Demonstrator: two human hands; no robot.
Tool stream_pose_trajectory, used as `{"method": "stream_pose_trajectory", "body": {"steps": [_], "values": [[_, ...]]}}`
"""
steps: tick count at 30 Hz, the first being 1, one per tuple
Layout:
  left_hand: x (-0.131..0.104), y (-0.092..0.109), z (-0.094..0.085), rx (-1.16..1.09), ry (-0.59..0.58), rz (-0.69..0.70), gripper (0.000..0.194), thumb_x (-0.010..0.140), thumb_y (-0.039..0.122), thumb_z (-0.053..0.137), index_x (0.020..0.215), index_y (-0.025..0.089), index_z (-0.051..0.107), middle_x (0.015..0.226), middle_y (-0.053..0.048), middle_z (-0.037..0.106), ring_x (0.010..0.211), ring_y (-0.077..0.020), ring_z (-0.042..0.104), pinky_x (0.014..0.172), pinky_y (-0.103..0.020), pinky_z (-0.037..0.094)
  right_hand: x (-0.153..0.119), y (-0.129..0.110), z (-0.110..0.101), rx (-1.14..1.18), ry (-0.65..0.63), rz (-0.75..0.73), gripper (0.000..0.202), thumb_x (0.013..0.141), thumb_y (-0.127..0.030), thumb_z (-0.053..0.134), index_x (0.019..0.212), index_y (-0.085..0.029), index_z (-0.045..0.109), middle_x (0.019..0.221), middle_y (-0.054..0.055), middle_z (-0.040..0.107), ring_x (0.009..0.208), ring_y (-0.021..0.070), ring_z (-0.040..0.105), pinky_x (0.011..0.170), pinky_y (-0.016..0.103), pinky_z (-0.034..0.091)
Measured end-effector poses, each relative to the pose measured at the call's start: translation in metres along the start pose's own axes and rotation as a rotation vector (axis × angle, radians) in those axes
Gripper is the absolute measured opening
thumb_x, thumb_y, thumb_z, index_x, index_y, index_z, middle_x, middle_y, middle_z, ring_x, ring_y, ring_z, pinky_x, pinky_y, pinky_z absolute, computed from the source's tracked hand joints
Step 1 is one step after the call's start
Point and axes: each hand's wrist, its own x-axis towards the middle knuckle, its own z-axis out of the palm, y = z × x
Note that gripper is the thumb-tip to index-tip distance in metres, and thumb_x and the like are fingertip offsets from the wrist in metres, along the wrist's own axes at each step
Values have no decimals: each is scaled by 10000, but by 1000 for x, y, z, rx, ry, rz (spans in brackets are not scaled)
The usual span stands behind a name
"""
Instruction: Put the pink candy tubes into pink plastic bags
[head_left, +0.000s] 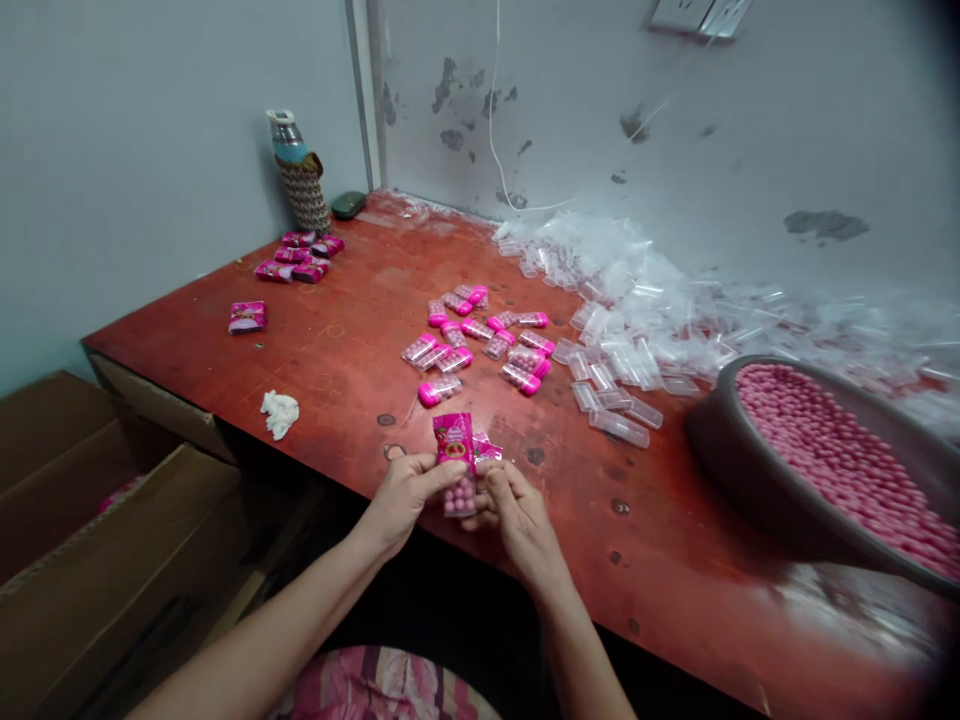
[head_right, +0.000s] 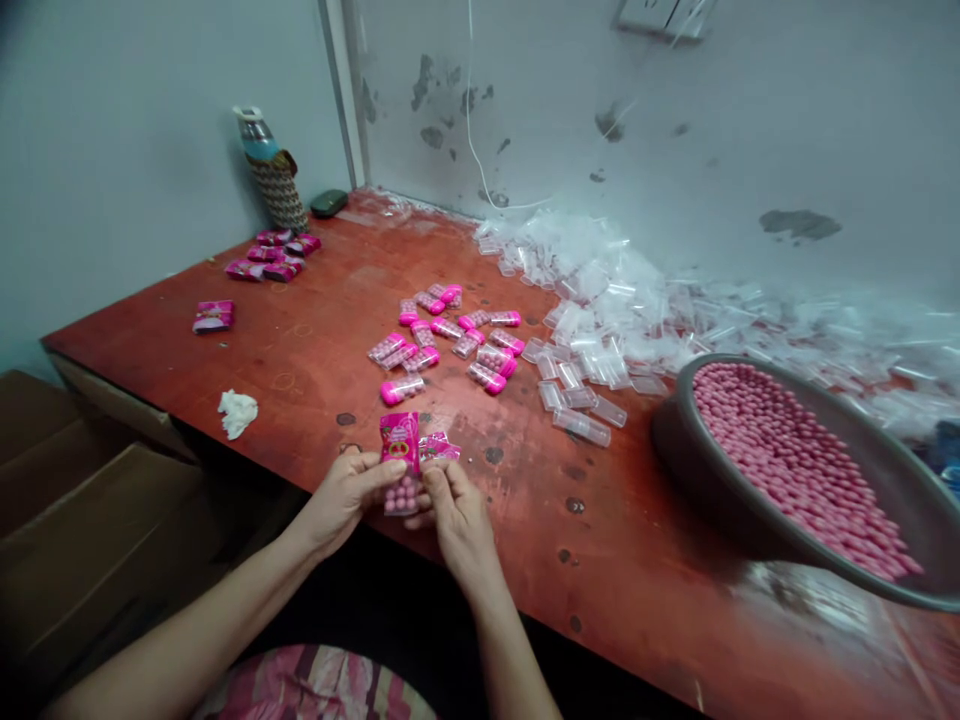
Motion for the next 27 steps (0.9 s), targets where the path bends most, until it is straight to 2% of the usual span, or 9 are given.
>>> {"method": "stream_pose_trajectory", "body": {"steps": [3, 8, 12, 15, 17, 19, 21, 24, 27], "values": [[-1, 2, 2, -65, 37, 8, 197, 696, 281, 622, 636, 93, 614, 561, -24, 583, 494, -85, 517, 509, -199, 406, -8, 5, 7, 75, 17, 11, 178, 803, -314, 531, 928, -190, 509, 741, 2, 624, 566, 96, 603, 514, 192, 494], [-3, -9, 8, -137, -43, -53, 199, 706, 271, 615, 627, 91, 581, 461, 34, 452, 381, -41, 394, 397, -171, 300, -8, 18, 15, 164, 214, -112, 145, 770, -253, 590, 845, -177, 492, 604, -21, 634, 503, 82, 600, 521, 169, 492], [-5, -14, 10, -145, -36, -31, 227, 708, 265, 617, 578, 89, 554, 461, 32, 443, 407, -46, 420, 423, -173, 322, -1, 18, 19, 191, 216, -116, 167, 756, -254, 604, 807, -186, 461, 555, -33, 630, 452, 87, 591, 480, 171, 489], [-14, -6, 5, -161, -23, -12, 223, 706, 259, 622, 572, 90, 566, 476, 15, 487, 433, -63, 460, 443, -184, 370, 2, 14, 27, 187, 170, -97, 184, 743, -260, 615, 784, -186, 451, 554, -29, 633, 429, 93, 582, 453, 184, 487], [-26, 9, -7, -190, 77, 95, 170, 706, 247, 624, 627, 98, 605, 580, -25, 592, 537, -111, 552, 528, -224, 450, 2, 10, 30, 162, 114, -87, 196, 725, -255, 632, 792, -183, 462, 590, -18, 642, 443, 102, 586, 459, 204, 492], [-41, 29, -28, -234, 260, 316, 171, 721, 295, 605, 756, 130, 638, 803, -56, 666, 752, -176, 612, 708, -302, 488, 0, 4, 26, 117, 85, -102, 180, 728, -261, 626, 797, -177, 484, 645, 1, 651, 483, 113, 598, 472, 220, 495], [-53, 49, -52, -249, 475, 593, 384, 734, 496, 512, 907, 173, 628, 887, -47, 672, 839, -193, 610, 782, -334, 482, 0, -2, 15, 65, 115, -139, 148, 755, -286, 591, 789, -172, 502, 687, 14, 650, 516, 117, 602, 475, 220, 488], [-53, 57, -72, -68, 666, 746, 483, 728, 551, 474, 1041, 198, 578, 930, -47, 667, 882, -205, 606, 827, -373, 463, 0, -11, -11, -10, 232, -191, 155, 786, -321, 542, 762, -169, 522, 711, 18, 642, 534, 108, 595, 475, 206, 469], [-28, 33, -59, 532, 516, 661, 394, 734, 404, 560, 1074, 205, 570, 1048, -71, 628, 965, -228, 573, 886, -421, 413, 0, -15, -30, -71, 307, -193, 174, 781, -340, 543, 749, -169, 537, 723, 20, 637, 540, 103, 586, 477, 200, 453]]}}
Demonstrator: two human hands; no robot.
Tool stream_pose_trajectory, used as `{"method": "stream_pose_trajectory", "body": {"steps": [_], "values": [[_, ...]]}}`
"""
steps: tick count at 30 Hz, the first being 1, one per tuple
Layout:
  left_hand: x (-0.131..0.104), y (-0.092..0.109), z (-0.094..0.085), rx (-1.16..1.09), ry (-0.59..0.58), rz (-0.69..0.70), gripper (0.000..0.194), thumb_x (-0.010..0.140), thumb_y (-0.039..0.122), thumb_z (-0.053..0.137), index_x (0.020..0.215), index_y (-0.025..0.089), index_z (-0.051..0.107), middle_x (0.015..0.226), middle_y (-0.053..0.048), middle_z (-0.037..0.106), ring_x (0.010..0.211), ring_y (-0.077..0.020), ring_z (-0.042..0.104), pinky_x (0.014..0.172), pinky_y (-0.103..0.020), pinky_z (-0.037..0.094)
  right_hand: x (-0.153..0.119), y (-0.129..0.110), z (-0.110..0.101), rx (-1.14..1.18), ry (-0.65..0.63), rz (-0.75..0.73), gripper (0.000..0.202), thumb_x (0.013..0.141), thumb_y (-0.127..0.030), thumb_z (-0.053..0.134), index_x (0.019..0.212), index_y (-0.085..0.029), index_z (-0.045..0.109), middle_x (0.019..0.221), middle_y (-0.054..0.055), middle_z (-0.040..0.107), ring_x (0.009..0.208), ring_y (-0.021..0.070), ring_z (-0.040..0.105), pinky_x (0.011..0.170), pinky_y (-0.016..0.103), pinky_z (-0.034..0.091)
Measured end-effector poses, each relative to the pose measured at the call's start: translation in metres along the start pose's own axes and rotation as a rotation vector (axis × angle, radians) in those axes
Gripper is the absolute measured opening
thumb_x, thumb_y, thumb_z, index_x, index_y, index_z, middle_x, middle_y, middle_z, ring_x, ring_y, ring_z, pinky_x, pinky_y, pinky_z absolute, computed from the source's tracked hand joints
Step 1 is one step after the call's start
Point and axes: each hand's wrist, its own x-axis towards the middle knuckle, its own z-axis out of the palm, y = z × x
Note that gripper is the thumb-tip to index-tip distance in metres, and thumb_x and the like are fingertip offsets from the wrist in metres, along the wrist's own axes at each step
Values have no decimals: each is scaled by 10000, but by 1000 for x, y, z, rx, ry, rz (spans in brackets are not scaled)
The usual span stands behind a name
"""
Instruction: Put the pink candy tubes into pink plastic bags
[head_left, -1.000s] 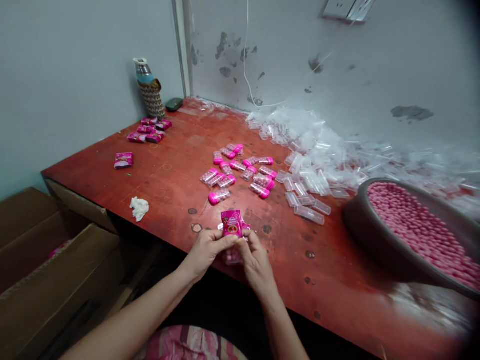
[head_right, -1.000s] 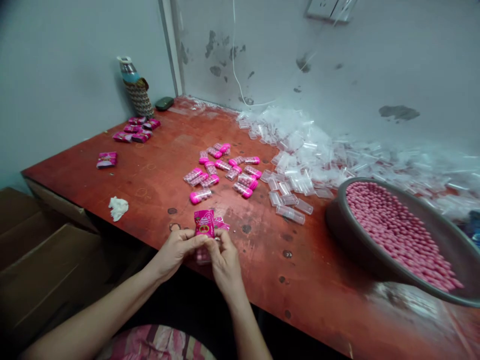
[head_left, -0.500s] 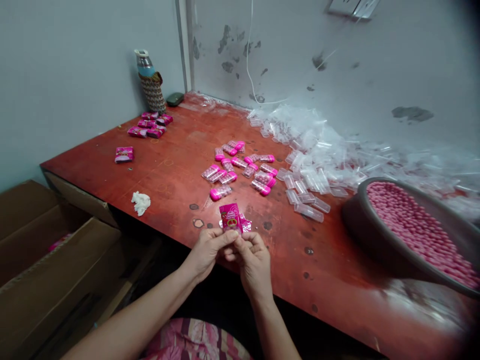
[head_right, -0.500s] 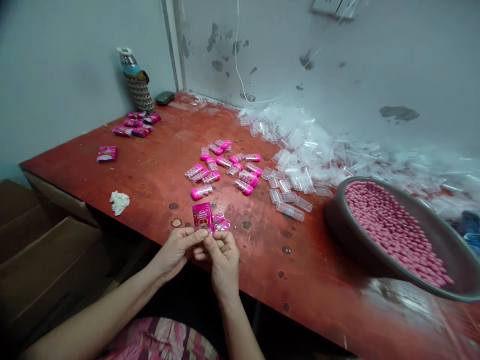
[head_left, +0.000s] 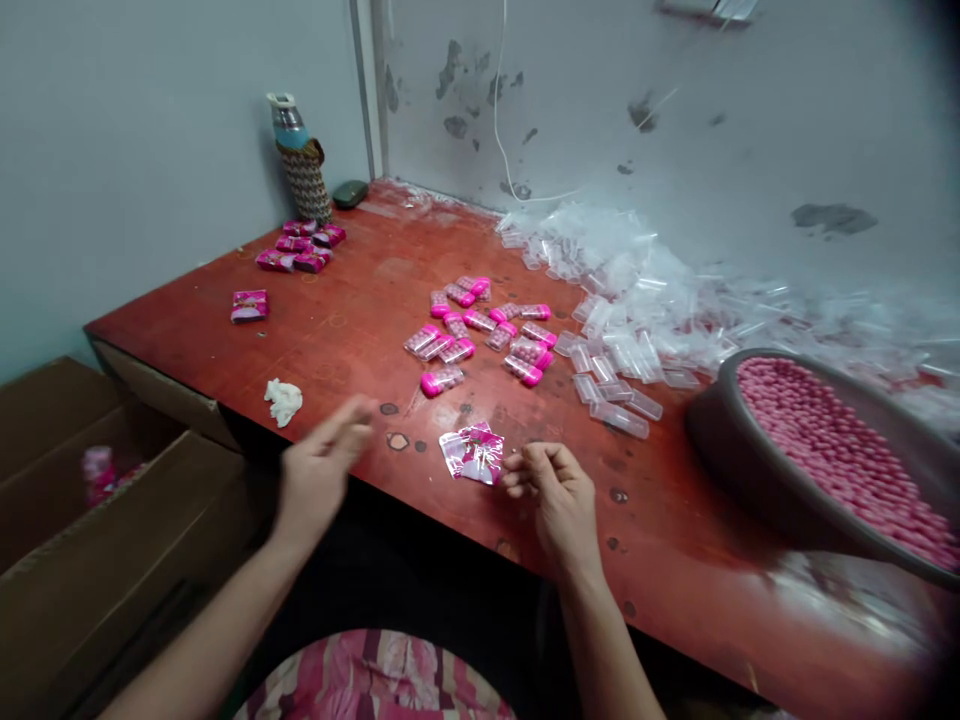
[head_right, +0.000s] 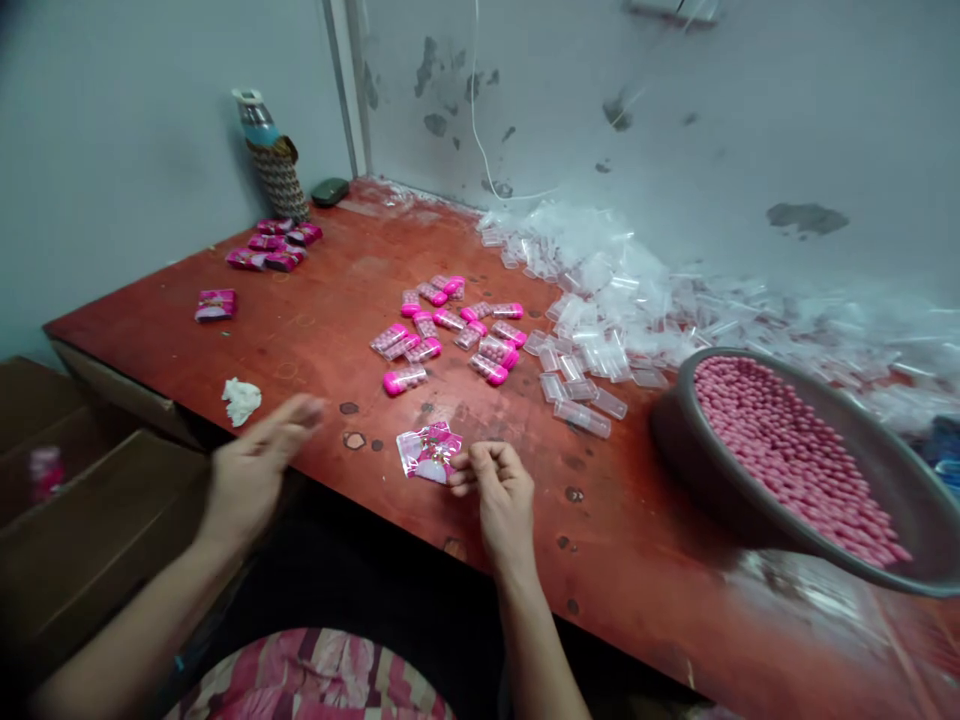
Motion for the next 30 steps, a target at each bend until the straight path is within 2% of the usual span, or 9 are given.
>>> {"method": "stream_pose_trajectory", "body": {"steps": [2, 4, 7, 11, 16, 21, 24, 26, 30], "values": [[-5, -13, 35, 344, -337, 217, 409, 742, 381, 557, 1111, 204, 553, 1155, -83, 564, 1079, -241, 495, 949, -429, 346, 0, 0, -5, -33, 5, 9, 176, 779, -345, 544, 756, -170, 541, 718, 18, 631, 542, 102, 580, 481, 203, 450], [-10, -25, 67, 586, -542, 434, 419, 758, 380, 535, 1140, 210, 531, 1230, -83, 500, 1178, -260, 386, 994, -464, 258, -3, 2, -7, -69, 1, 15, 180, 778, -348, 542, 757, -169, 542, 701, 15, 621, 544, 103, 575, 487, 205, 449], [-12, -38, 91, 767, -610, 568, 333, 789, 331, 499, 1098, 221, 559, 1262, -84, 467, 1215, -270, 325, 998, -493, 213, -6, 4, -8, -130, 0, 27, 200, 773, -365, 540, 742, -167, 539, 684, 15, 615, 549, 109, 571, 493, 211, 447], [-12, -42, 92, 670, -596, 526, 258, 807, 260, 474, 1033, 255, 598, 1248, -62, 485, 1215, -242, 332, 1003, -473, 204, -3, 7, -8, -259, 81, 1, 189, 772, -362, 538, 762, -174, 550, 690, 18, 613, 607, 131, 578, 545, 237, 458], [-17, -22, 90, 264, -509, 317, 285, 750, 207, 552, 1013, 296, 616, 1205, -32, 525, 1203, -230, 356, 1018, -443, 188, 7, 8, 1, -148, 46, -24, 281, 714, -304, 620, 955, -202, 517, 784, 12, 624, 679, 145, 580, 592, 253, 465], [-19, -1, 88, -130, -407, -189, 466, 619, 248, 682, 1076, 253, 590, 1121, -62, 585, 1079, -255, 487, 938, -385, 347, 19, 0, 6, 74, -27, 18, 306, 691, -244, 645, 956, -196, 501, 666, -38, 588, 579, 95, 548, 560, 209, 440], [-13, -1, 85, -259, -572, -499, 340, 665, 338, 634, 961, 171, 648, 933, -86, 650, 851, -229, 598, 749, -337, 481, 23, -6, 6, 47, -111, 26, 326, 662, -227, 665, 950, -190, 518, 600, -62, 550, 521, 70, 509, 500, 170, 394], [-9, -3, 84, -319, -675, -617, 263, 685, 353, 614, 810, 132, 680, 816, -78, 654, 731, -182, 608, 647, -273, 500, 26, -8, 6, -21, -197, 37, 323, 657, -232, 663, 947, -188, 528, 573, -71, 530, 485, 63, 478, 473, 165, 366], [-9, -6, 82, -415, -615, -677, 220, 656, 313, 655, 738, 111, 682, 735, -69, 645, 673, -144, 597, 641, -250, 497, 47, -15, 2, -339, -291, -23, 235, 695, -318, 609, 880, -179, 565, 623, -30, 571, 526, 104, 515, 501, 209, 388]]}}
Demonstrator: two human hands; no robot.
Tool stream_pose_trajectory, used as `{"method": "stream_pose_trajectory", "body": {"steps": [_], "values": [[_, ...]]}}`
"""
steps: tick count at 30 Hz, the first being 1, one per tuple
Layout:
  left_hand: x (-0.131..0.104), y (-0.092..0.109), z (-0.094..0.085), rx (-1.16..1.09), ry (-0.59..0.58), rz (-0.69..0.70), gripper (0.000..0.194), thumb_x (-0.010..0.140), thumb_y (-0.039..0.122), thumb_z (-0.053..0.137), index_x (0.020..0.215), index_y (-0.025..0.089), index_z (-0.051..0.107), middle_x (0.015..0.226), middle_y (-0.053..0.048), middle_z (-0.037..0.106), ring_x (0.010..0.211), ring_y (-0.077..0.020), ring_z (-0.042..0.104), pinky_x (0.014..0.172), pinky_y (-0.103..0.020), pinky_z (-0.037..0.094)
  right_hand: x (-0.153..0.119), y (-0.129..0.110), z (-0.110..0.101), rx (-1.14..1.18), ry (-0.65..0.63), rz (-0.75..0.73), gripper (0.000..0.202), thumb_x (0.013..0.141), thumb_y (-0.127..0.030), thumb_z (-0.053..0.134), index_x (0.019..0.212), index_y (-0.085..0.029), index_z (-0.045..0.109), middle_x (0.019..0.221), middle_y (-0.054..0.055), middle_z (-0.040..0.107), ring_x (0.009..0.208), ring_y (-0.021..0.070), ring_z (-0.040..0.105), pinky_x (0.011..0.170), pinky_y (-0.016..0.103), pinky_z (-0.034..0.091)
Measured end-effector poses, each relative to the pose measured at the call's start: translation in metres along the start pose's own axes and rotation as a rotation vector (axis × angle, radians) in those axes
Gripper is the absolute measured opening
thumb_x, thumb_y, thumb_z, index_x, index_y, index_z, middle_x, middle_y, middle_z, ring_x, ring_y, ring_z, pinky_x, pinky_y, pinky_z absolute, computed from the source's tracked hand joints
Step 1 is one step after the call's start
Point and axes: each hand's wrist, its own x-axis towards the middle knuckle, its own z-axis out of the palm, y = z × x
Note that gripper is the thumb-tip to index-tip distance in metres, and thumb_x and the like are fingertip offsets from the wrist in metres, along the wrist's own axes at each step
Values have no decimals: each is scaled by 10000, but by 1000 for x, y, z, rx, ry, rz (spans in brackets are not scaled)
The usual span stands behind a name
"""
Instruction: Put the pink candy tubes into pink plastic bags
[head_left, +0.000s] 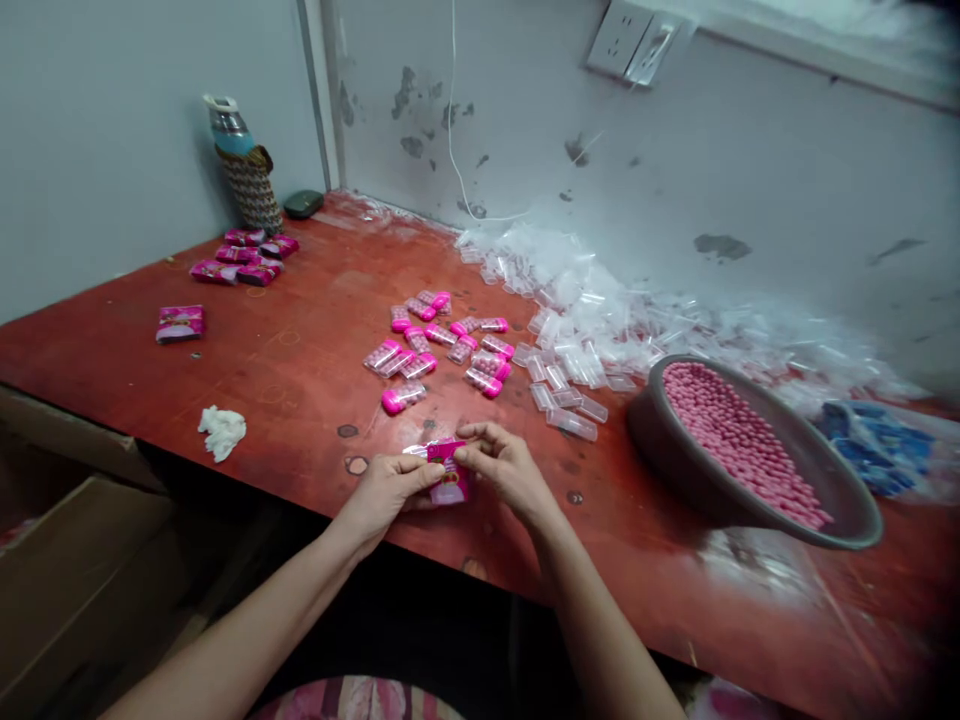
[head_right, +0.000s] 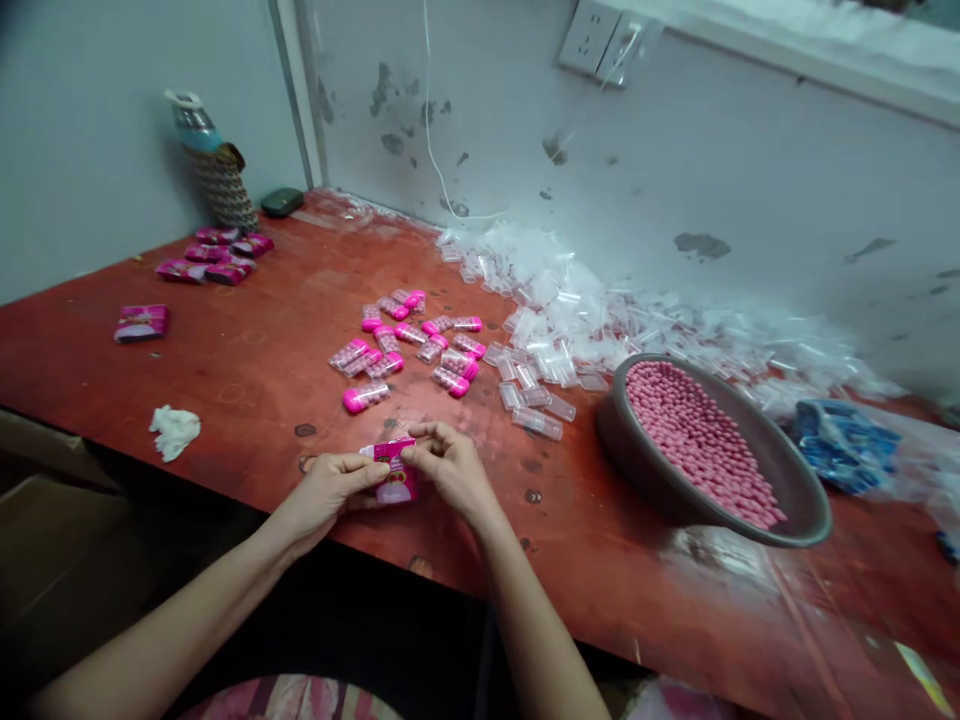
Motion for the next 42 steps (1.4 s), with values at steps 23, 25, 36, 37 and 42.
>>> {"method": "stream_pose_trajectory", "body": {"steps": [23, 25, 36, 37, 42], "values": [[-3, 8, -15, -394, 291, 54, 156, 627, 221, 689, 648, 112, 578, 610, -6, 604, 528, -89, 568, 477, -189, 496, 33, 18, -43, -1055, 479, -18, 451, 804, -470, 374, 1041, -121, 532, 972, 162, 613, 880, 271, 570, 717, 357, 411], [-5, 7, -15, -384, 277, 75, 146, 648, 209, 670, 716, 108, 590, 678, -34, 630, 593, -118, 601, 528, -222, 520, 40, 13, -31, -1096, 453, 79, 486, 764, -525, 410, 968, -109, 558, 926, 188, 615, 855, 296, 575, 682, 358, 405], [3, 9, -17, -675, 394, 113, 59, 694, 129, 627, 713, 126, 572, 658, -11, 631, 557, -101, 597, 544, -230, 534, -16, 3, 21, 42, 116, 81, 262, 755, -430, 519, 864, -193, 501, 620, -6, 585, 433, 123, 522, 385, 225, 406], [4, 7, -16, -692, 390, 114, 63, 697, 138, 628, 712, 127, 567, 661, -12, 630, 567, -108, 600, 561, -250, 539, -29, 3, 32, 141, 84, 102, 238, 768, -410, 516, 870, -196, 493, 632, -10, 586, 434, 111, 519, 379, 211, 408], [7, 3, -6, -721, 348, 123, 105, 691, 161, 642, 754, 125, 566, 673, -26, 630, 614, -129, 610, 598, -270, 534, -62, 1, 71, 317, 94, 152, 198, 789, -372, 520, 878, -202, 471, 617, -28, 574, 431, 90, 521, 379, 185, 428]]}}
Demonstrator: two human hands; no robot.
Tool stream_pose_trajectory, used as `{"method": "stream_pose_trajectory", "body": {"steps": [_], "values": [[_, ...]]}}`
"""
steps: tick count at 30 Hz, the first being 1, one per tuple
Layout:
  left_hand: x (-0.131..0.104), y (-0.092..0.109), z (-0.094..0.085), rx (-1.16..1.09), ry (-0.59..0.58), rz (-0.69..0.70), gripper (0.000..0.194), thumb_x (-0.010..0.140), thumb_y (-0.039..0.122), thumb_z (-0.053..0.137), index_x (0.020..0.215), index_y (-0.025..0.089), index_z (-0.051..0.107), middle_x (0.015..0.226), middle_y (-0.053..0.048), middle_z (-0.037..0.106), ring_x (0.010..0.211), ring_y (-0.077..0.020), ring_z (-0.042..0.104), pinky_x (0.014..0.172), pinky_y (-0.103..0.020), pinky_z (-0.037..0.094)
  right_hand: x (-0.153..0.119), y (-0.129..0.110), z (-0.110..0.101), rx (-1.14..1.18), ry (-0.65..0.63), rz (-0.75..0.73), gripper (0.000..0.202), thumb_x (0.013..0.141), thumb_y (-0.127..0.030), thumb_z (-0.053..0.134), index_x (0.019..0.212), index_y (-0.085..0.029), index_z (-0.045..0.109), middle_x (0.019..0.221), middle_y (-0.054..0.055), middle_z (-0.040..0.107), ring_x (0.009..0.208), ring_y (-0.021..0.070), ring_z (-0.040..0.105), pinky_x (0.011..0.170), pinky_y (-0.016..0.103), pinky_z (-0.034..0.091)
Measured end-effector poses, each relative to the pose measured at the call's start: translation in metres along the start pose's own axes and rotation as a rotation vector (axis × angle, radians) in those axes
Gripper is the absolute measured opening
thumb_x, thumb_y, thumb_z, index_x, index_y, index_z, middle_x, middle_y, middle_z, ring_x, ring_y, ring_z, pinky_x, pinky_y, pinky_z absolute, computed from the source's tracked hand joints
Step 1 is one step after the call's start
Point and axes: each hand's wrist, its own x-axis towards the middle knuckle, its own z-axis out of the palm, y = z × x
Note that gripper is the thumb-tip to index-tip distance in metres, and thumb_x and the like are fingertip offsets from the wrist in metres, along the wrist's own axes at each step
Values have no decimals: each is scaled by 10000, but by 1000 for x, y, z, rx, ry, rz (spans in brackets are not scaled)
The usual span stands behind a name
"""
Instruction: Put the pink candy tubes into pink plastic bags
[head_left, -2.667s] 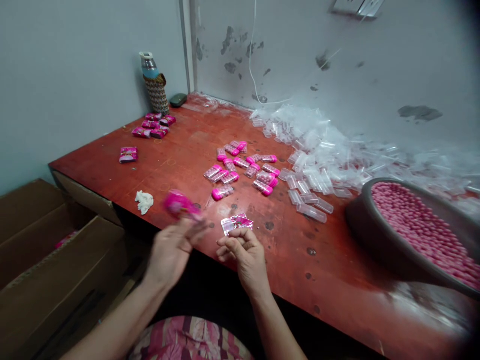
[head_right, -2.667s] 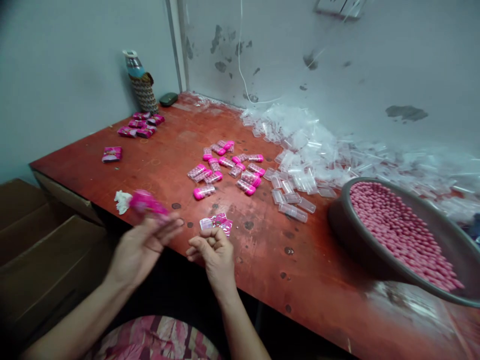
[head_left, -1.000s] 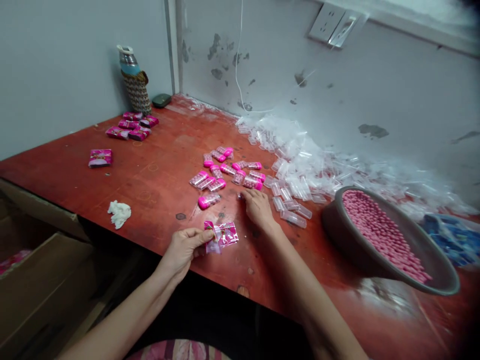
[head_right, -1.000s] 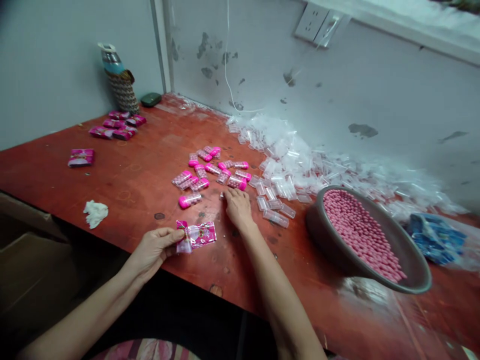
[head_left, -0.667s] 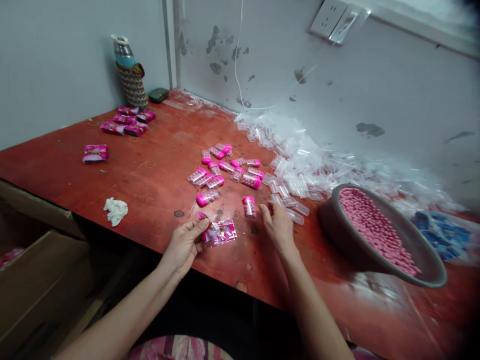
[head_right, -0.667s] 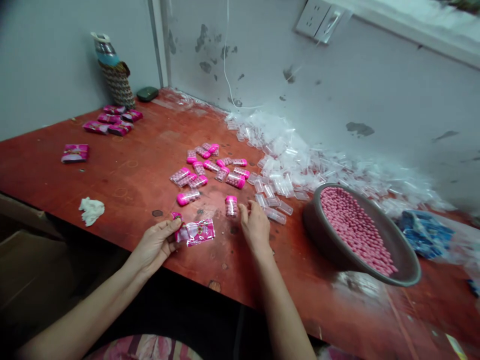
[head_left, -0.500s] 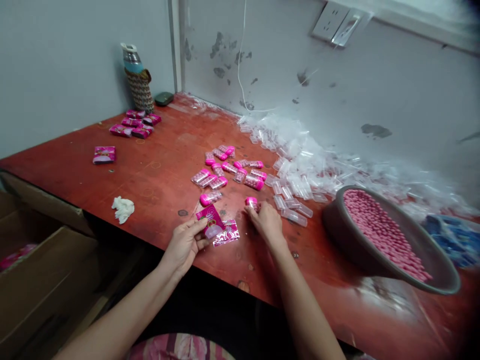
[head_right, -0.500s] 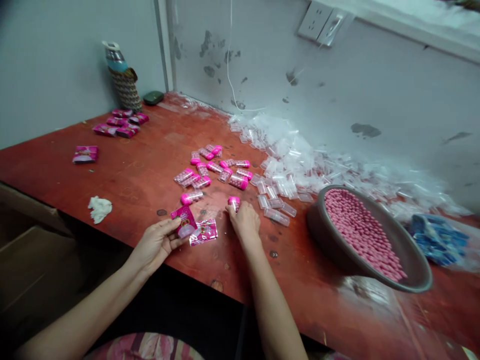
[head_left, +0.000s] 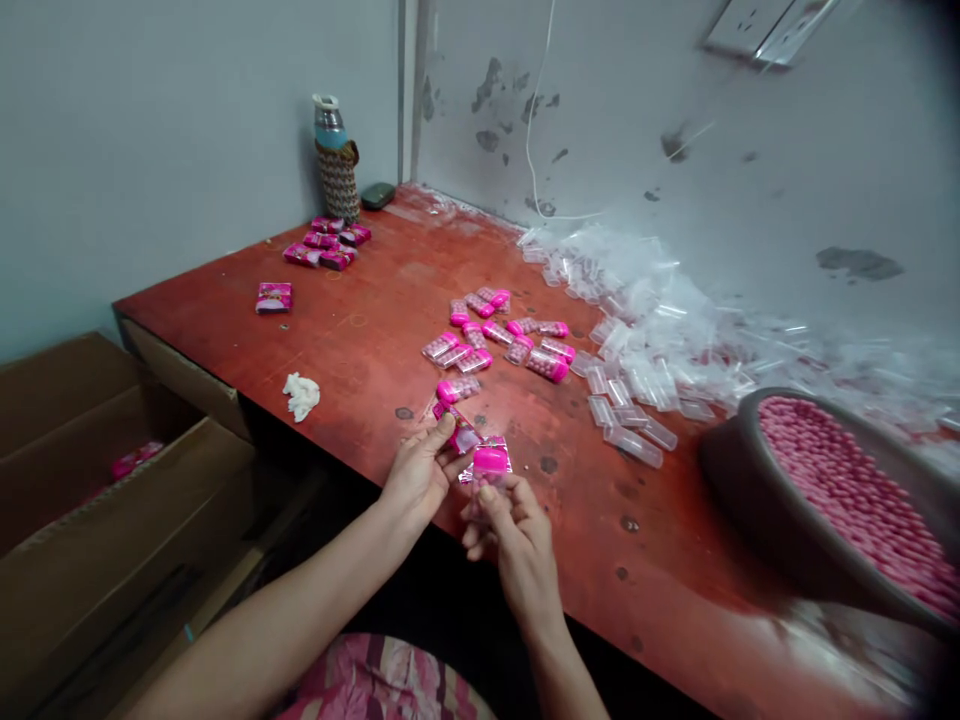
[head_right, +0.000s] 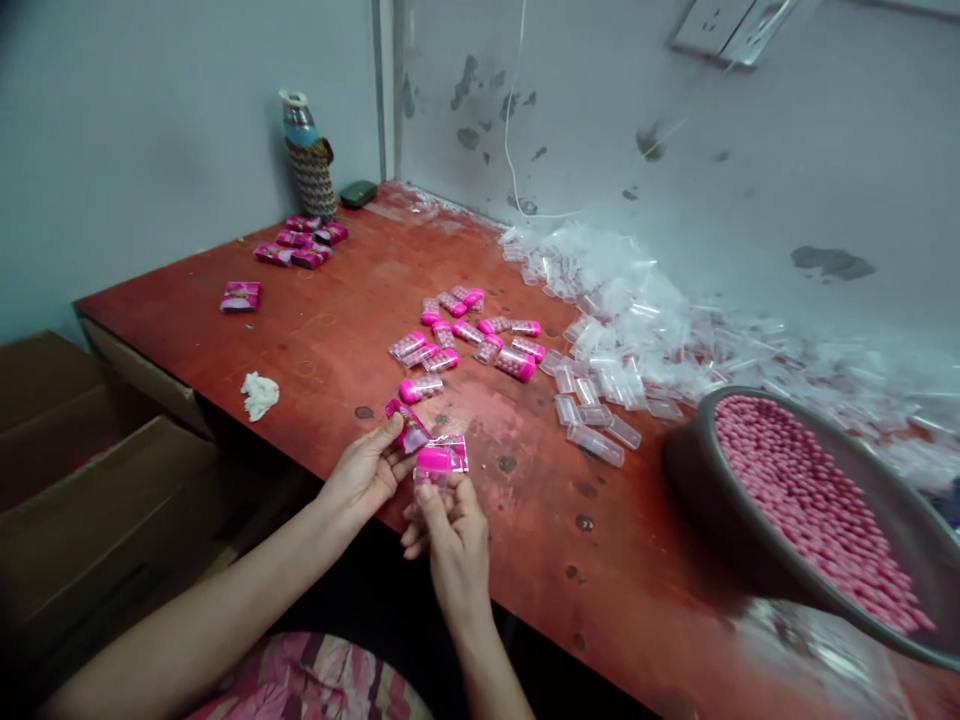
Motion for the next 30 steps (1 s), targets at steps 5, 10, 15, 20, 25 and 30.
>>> {"method": "stream_pose_trajectory", "body": {"steps": [5, 10, 15, 20, 25, 30], "values": [[-9, -4, 7, 35, -73, 18, 141, 671, 181, 663, 702, 109, 546, 631, -33, 616, 573, -113, 592, 583, -224, 509, 4, 3, 4, 23, 25, -43, 167, 811, -356, 499, 854, -198, 466, 614, -35, 561, 428, 79, 518, 384, 174, 435], [-15, -8, 11, 125, -122, 35, 223, 656, 261, 674, 678, 123, 501, 568, -7, 585, 451, -89, 539, 430, -181, 439, 9, 7, 2, 96, -19, -49, 168, 816, -348, 493, 860, -189, 459, 610, -38, 556, 378, 59, 477, 352, 161, 418], [-16, -8, 12, 169, -190, 17, 253, 654, 272, 674, 731, 132, 478, 597, -9, 587, 491, -103, 559, 433, -186, 447, 11, 11, 1, 86, 15, -86, 163, 809, -337, 508, 865, -193, 456, 598, -42, 558, 397, 68, 503, 363, 160, 422], [-16, -10, 11, 284, -253, -32, 282, 625, 255, 695, 773, 139, 485, 570, 14, 567, 384, -78, 489, 325, -164, 370, 10, 10, -1, -30, 87, -150, 161, 803, -333, 519, 877, -202, 460, 599, -51, 558, 406, 70, 510, 380, 165, 427], [-16, -8, 12, 425, -360, -129, 264, 675, 351, 631, 645, 119, 508, 466, 12, 521, 310, -94, 444, 276, -202, 346, 10, 9, -4, -68, 77, -172, 167, 802, -327, 523, 891, -199, 464, 550, -65, 533, 396, 69, 498, 371, 160, 421], [-14, 3, 17, 550, -462, -168, 241, 658, 304, 648, 630, 86, 551, 479, -14, 550, 328, -90, 468, 325, -203, 370, 14, 11, -12, 135, -99, -105, 159, 810, -331, 509, 855, -192, 445, 615, -34, 591, 370, 64, 501, 326, 148, 394]]}}
